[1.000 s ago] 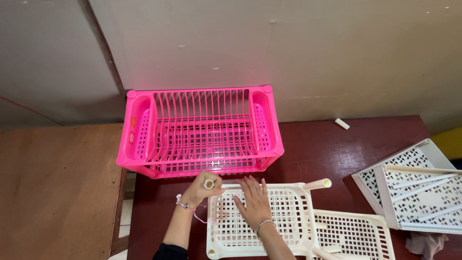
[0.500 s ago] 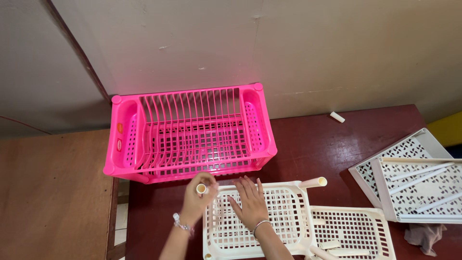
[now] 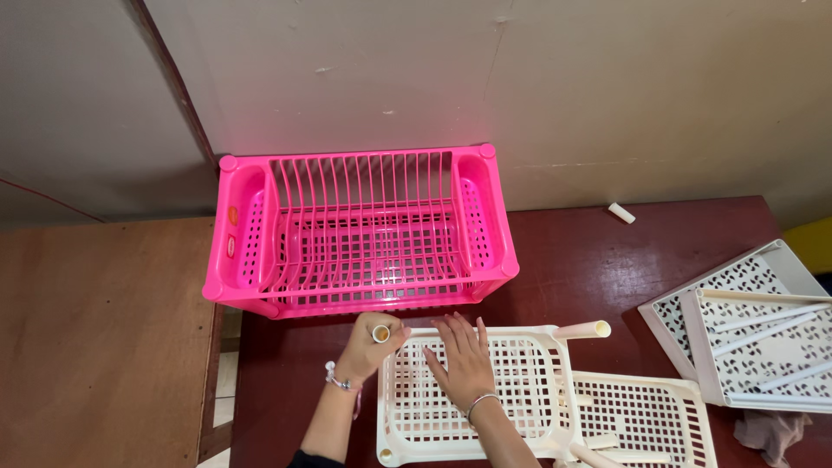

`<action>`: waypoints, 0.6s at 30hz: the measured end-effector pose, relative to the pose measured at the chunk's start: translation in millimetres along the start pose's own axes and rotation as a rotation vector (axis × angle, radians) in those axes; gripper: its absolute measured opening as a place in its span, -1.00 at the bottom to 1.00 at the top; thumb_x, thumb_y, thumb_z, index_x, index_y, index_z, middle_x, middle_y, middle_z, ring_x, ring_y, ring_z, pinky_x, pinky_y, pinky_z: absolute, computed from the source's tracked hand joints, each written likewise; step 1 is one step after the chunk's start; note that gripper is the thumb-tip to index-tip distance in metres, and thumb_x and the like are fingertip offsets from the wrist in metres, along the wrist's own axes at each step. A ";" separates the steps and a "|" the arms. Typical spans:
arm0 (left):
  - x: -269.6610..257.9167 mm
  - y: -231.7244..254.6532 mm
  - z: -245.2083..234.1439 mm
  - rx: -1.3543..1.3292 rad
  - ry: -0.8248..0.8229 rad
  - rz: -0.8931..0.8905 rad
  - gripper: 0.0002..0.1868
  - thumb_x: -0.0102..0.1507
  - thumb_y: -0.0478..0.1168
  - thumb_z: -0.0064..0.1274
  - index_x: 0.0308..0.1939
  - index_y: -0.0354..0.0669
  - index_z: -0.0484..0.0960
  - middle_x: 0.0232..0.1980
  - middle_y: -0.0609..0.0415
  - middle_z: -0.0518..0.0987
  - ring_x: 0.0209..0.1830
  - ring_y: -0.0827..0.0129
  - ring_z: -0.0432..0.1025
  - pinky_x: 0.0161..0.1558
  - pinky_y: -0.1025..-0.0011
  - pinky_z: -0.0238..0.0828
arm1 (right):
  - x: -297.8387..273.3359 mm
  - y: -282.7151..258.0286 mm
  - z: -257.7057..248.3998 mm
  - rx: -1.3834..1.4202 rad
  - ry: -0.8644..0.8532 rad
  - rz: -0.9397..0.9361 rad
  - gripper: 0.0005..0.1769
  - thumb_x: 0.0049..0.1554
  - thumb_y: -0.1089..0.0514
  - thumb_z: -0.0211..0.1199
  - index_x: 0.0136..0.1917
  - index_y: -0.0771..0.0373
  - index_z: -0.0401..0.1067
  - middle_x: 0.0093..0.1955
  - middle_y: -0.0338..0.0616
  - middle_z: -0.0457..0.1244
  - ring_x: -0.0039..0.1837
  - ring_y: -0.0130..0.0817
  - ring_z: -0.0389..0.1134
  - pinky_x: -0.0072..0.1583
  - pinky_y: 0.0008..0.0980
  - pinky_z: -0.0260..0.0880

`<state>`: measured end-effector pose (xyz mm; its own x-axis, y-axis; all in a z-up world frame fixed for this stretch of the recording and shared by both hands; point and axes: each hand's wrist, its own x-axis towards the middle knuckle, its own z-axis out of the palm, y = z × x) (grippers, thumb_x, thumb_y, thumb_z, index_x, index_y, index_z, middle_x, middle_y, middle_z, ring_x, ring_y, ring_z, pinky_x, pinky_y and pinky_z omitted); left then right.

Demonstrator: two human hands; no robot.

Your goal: The person assembles a white plastic basket by inserting short cylindrical connectors into the corner holes of two basket halves. They then attach longer rods to form the frame and stack the assembled basket on the table.

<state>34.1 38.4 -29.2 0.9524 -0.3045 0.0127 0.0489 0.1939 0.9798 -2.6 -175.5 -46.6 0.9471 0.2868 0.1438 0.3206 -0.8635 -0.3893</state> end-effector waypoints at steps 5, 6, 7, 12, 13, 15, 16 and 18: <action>6.8 3.7 -23.8 -0.165 -0.265 -0.113 -0.58 0.14 -0.40 0.22 -0.68 -0.13 0.29 -0.60 0.31 0.27 -0.56 0.62 0.09 -0.46 0.49 -0.03 | -1.7 0.3 0.4 0.003 -0.005 -0.002 -0.38 0.22 -0.20 0.08 0.42 0.17 0.24 0.42 -0.03 0.14 0.56 -0.11 0.01 0.57 0.12 -0.34; 7.8 5.7 -25.4 -0.160 -0.274 -0.143 -0.60 0.13 -0.40 0.21 -0.68 -0.14 0.31 -0.59 0.31 0.28 -0.55 0.61 0.11 -0.46 0.49 -0.01 | -1.9 -0.2 0.1 -0.003 0.002 -0.007 -0.38 0.23 -0.20 0.08 0.42 0.17 0.24 0.43 -0.03 0.14 0.56 -0.11 0.01 0.57 0.13 -0.34; 9.5 8.0 -25.4 -0.155 -0.283 -0.174 -0.62 0.12 -0.40 0.21 -0.67 -0.15 0.33 -0.58 0.31 0.29 -0.54 0.61 0.12 -0.45 0.49 0.01 | -1.6 0.2 -1.0 -0.010 0.009 -0.012 -0.38 0.23 -0.20 0.08 0.42 0.16 0.24 0.43 -0.02 0.14 0.56 -0.11 0.01 0.57 0.13 -0.34; 8.3 24.5 -12.8 -0.086 -0.218 -0.138 -0.69 0.19 -0.36 0.24 -0.59 -0.22 0.45 -0.55 0.29 0.34 -0.52 0.62 0.16 -0.44 0.52 0.06 | -1.4 0.4 -2.4 0.000 -0.011 0.007 -0.38 0.24 -0.21 0.07 0.42 0.17 0.24 0.42 -0.03 0.15 0.56 -0.11 0.01 0.57 0.12 -0.33; 4.5 29.5 -8.2 -0.061 -0.180 -0.130 -0.72 0.22 -0.35 0.25 -0.55 -0.24 0.51 -0.53 0.27 0.38 -0.51 0.61 0.19 -0.43 0.52 0.09 | -1.0 -0.5 -2.5 0.003 -0.009 0.005 -0.38 0.24 -0.21 0.07 0.42 0.17 0.24 0.42 -0.03 0.14 0.56 -0.10 0.01 0.57 0.12 -0.33; -7.8 32.3 19.6 0.061 0.131 0.159 -0.86 0.20 -0.34 0.17 -0.35 -0.25 0.49 -0.34 0.25 0.44 -0.33 0.61 0.30 -0.25 0.53 0.26 | -1.1 -1.6 -3.4 0.004 -0.002 0.003 -0.38 0.23 -0.21 0.07 0.43 0.17 0.24 0.42 -0.02 0.14 0.55 -0.10 0.01 0.57 0.12 -0.33; -12.2 31.7 34.3 0.122 0.285 0.305 -0.86 0.19 -0.33 0.14 -0.25 -0.26 0.48 -0.25 0.24 0.48 -0.24 0.61 0.36 -0.16 0.53 0.35 | -1.6 -1.3 -4.0 0.004 0.002 0.002 -0.37 0.23 -0.22 0.07 0.43 0.17 0.25 0.42 -0.02 0.14 0.55 -0.10 0.02 0.57 0.13 -0.33; -21.8 29.3 54.4 0.174 0.370 0.395 -0.82 0.26 -0.34 0.14 -0.17 -0.24 0.43 -0.21 0.23 0.41 -0.20 0.62 0.31 -0.11 0.55 0.32 | -2.5 -0.3 -4.5 0.010 -0.009 0.006 -0.37 0.23 -0.22 0.07 0.42 0.17 0.25 0.42 -0.02 0.14 0.55 -0.10 0.02 0.57 0.13 -0.32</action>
<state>-1.6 -0.1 10.1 0.9318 0.1130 0.3451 -0.3531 0.0611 0.9336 -5.1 -177.9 -42.7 0.9491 0.2855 0.1331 0.3150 -0.8611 -0.3990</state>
